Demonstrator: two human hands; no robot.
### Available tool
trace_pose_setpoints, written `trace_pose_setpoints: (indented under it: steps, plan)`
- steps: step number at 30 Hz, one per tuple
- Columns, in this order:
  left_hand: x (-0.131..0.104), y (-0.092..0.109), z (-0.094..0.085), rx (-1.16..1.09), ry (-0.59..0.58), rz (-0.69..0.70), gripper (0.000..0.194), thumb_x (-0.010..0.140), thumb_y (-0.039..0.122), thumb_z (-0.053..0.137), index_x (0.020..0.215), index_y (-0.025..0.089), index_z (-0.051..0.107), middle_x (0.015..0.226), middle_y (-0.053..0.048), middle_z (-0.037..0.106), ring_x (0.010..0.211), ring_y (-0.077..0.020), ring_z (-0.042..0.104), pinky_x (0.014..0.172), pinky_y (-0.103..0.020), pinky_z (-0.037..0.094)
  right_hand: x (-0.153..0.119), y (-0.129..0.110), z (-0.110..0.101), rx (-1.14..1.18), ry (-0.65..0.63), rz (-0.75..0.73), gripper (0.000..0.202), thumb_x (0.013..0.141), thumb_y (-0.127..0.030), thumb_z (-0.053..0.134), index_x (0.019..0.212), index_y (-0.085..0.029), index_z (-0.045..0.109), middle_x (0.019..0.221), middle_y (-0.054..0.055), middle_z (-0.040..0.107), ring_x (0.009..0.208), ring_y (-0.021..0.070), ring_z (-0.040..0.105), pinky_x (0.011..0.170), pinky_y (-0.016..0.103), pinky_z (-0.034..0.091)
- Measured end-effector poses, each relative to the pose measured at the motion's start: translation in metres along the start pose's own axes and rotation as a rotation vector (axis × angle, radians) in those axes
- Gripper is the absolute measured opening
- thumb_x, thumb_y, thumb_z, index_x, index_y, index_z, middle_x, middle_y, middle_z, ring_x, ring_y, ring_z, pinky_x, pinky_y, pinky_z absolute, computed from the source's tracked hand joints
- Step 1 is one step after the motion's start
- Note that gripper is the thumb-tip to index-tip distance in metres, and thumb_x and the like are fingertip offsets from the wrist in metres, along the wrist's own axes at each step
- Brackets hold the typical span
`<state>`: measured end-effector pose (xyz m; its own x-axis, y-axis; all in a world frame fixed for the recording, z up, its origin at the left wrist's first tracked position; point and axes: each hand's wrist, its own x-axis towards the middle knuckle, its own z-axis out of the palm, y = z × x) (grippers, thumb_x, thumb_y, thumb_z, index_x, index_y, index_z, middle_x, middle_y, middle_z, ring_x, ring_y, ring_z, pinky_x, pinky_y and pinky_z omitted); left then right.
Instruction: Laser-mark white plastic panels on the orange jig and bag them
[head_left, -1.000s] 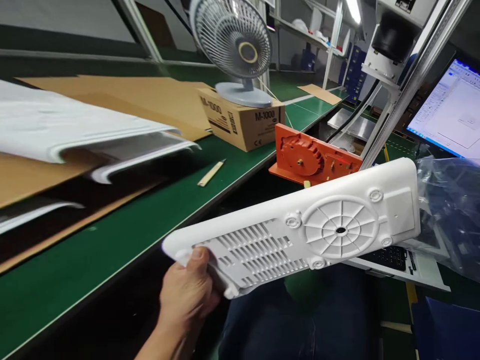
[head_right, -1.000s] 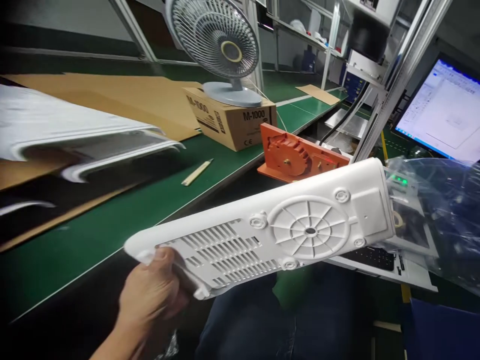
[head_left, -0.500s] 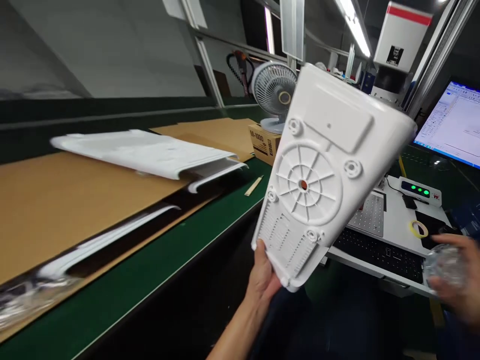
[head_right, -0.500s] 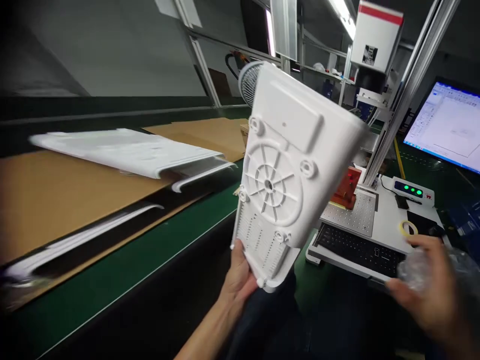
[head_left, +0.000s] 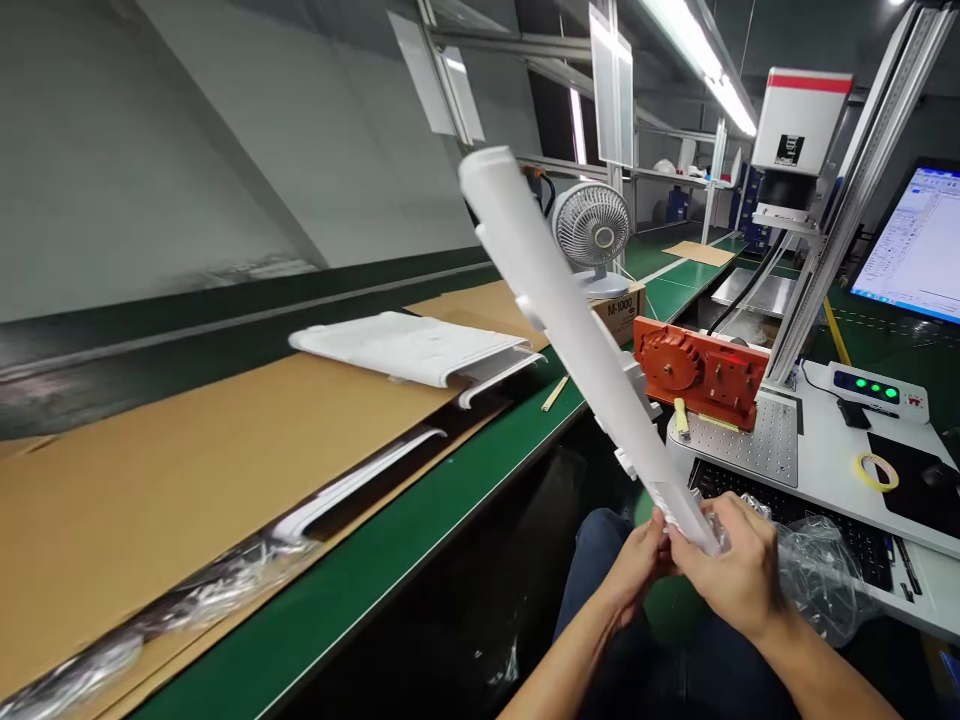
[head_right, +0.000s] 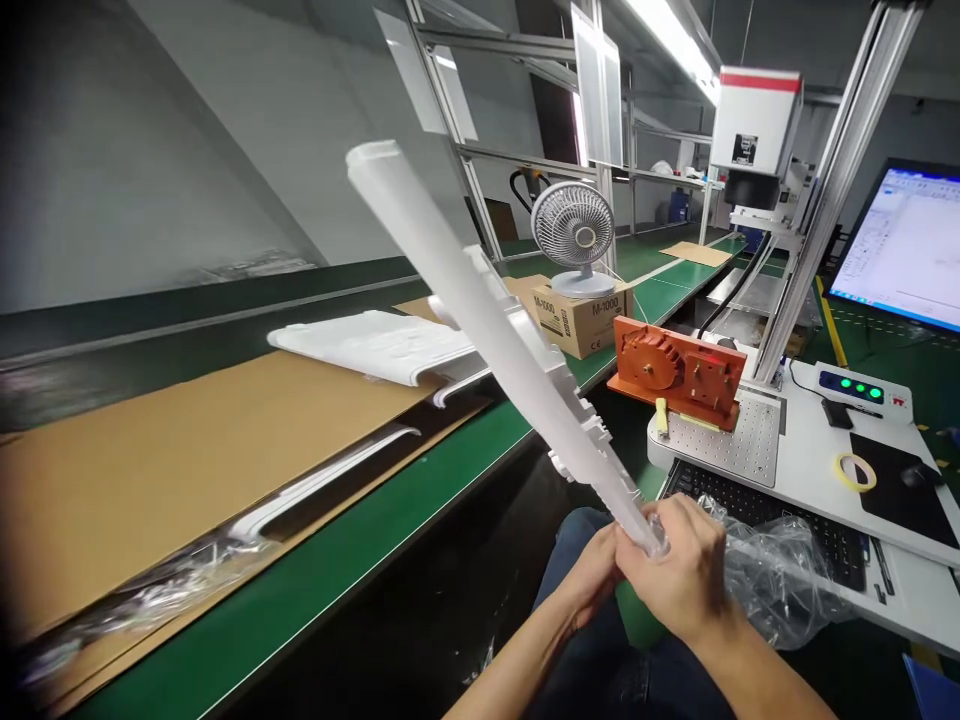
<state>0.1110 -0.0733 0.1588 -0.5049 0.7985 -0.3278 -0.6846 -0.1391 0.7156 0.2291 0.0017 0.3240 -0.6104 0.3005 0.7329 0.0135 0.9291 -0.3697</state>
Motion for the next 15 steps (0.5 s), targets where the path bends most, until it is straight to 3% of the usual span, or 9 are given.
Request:
trace_pose_setpoints:
  steps: [2, 4, 6, 8, 9, 11, 15]
  plan:
    - [0.01, 0.016, -0.021, 0.227, 0.174, 0.166, 0.07, 0.069, 0.073, 0.094, 0.102, 0.015, 0.073, 0.096, -0.016, 0.078, 0.102, -0.0367, 0.077, 0.087, -0.045, 0.064, 0.007, 0.008, -0.021, -0.041, -0.07, -0.031, 0.009, 0.1, -0.019, 0.071, 0.094, -0.022, 0.064, 0.082, -0.001, 0.066, 0.072, 0.0177, 0.064, 0.069, 0.032, 0.045]
    - [0.017, 0.046, -0.04, 0.279, 0.353, 0.439, 0.072, 0.067, 0.063, 0.098, 0.115, 0.019, 0.067, 0.114, -0.015, 0.076, 0.11, -0.0332, 0.075, 0.096, -0.044, 0.063, 0.012, 0.019, -0.046, -0.124, -0.159, -0.09, 0.01, 0.098, -0.015, 0.069, 0.095, -0.022, 0.064, 0.081, -0.001, 0.064, 0.072, 0.0184, 0.063, 0.07, 0.033, 0.044]
    - [0.019, 0.086, -0.053, 0.233, 0.431, 0.705, 0.088, 0.065, 0.047, 0.103, 0.136, 0.027, 0.056, 0.146, -0.015, 0.065, 0.128, -0.0299, 0.069, 0.109, -0.042, 0.059, 0.016, 0.029, -0.072, -0.203, -0.25, -0.146, 0.012, 0.094, -0.011, 0.067, 0.096, -0.023, 0.064, 0.08, -0.001, 0.064, 0.072, 0.019, 0.063, 0.067, 0.034, 0.042]
    - [0.017, 0.126, -0.056, 0.251, 0.441, 0.88, 0.115, 0.053, 0.035, 0.108, 0.149, 0.034, 0.045, 0.166, -0.015, 0.048, 0.146, -0.0312, 0.058, 0.12, -0.044, 0.052, 0.02, 0.037, -0.095, -0.26, -0.343, -0.183, 0.014, 0.092, -0.011, 0.065, 0.096, -0.023, 0.063, 0.079, -0.002, 0.063, 0.07, 0.019, 0.063, 0.063, 0.034, 0.041]
    - [0.015, 0.144, -0.055, 0.285, 0.421, 0.923, 0.122, 0.048, 0.032, 0.11, 0.151, 0.035, 0.044, 0.171, -0.015, 0.044, 0.153, -0.0332, 0.052, 0.125, -0.046, 0.048, 0.022, 0.039, -0.104, -0.283, -0.382, -0.197, 0.013, 0.091, -0.011, 0.064, 0.095, -0.024, 0.063, 0.077, -0.002, 0.063, 0.068, 0.0188, 0.064, 0.061, 0.034, 0.04]
    - [0.014, 0.168, -0.049, 0.356, 0.34, 0.92, 0.12, 0.04, 0.033, 0.113, 0.145, 0.03, 0.053, 0.169, -0.016, 0.048, 0.159, -0.0382, 0.045, 0.131, -0.052, 0.04, 0.024, 0.039, -0.116, -0.308, -0.446, -0.207, 0.013, 0.092, -0.012, 0.063, 0.09, -0.025, 0.062, 0.074, -0.002, 0.063, 0.064, 0.018, 0.063, 0.056, 0.034, 0.04]
    - [0.023, 0.176, -0.04, 0.404, 0.198, 0.821, 0.088, 0.046, 0.04, 0.112, 0.119, 0.022, 0.067, 0.137, -0.017, 0.072, 0.143, -0.0438, 0.061, 0.129, -0.066, 0.041, 0.023, 0.026, -0.123, -0.304, -0.48, -0.118, 0.018, 0.093, -0.012, 0.059, 0.081, -0.026, 0.06, 0.069, -0.002, 0.061, 0.057, 0.0164, 0.062, 0.051, 0.032, 0.042]
